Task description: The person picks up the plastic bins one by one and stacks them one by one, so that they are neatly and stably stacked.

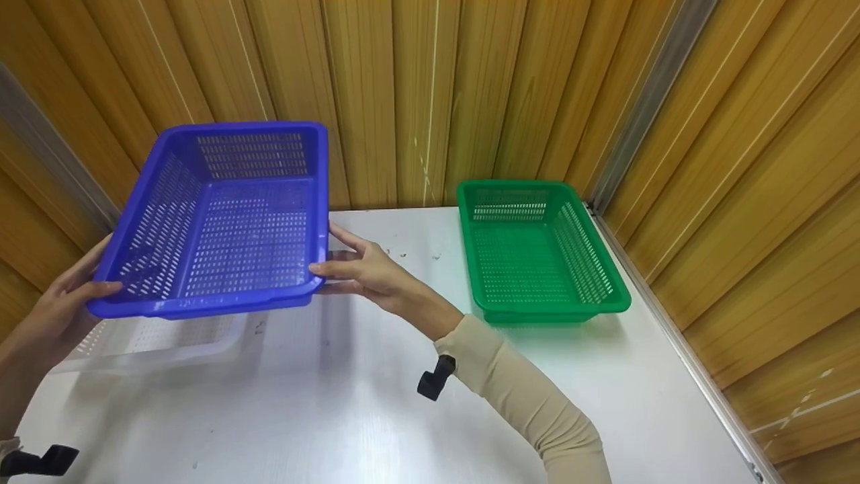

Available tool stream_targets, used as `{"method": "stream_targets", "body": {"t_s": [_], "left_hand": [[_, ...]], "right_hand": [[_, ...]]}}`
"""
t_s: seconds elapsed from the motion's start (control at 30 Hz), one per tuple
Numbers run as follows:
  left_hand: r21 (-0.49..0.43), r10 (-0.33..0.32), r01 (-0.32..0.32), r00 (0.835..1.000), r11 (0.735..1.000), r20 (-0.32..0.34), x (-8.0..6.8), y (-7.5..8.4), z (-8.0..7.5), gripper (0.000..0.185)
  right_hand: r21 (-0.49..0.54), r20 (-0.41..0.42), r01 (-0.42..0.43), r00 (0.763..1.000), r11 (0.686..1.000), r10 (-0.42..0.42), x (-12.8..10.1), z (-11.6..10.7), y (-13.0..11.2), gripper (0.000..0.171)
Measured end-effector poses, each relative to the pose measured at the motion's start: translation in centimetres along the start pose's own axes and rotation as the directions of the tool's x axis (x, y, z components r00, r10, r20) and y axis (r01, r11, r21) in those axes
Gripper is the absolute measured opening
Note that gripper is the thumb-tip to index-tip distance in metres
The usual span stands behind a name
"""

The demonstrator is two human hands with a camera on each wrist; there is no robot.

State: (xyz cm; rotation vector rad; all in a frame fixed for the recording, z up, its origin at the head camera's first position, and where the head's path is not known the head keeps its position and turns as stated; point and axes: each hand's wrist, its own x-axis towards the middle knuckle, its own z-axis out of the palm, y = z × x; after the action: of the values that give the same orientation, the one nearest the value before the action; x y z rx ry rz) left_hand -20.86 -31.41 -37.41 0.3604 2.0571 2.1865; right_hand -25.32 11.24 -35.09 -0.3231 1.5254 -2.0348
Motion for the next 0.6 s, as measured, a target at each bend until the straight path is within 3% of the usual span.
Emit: {"method": "stream_targets", "body": {"t_s": [0.1, 0.6], "left_hand": [[-0.004, 0.016, -0.016, 1.000, 1.000, 0.003, 0.6, -0.7, -0.4, 0.075], [-0.048, 0.044, -0.044, 0.999, 0.998, 0.013, -0.8, -1.1, -3.6, 0.071]], "right_hand": [[0.006, 0.000, 0.001, 1.000, 1.000, -0.001, 0.7, -0.5, 0.5, 0.077], [0.073, 0.019, -0.002, 1.000, 0.997, 0.000, 2.8, 2.0, 2.1, 0.078]]}}
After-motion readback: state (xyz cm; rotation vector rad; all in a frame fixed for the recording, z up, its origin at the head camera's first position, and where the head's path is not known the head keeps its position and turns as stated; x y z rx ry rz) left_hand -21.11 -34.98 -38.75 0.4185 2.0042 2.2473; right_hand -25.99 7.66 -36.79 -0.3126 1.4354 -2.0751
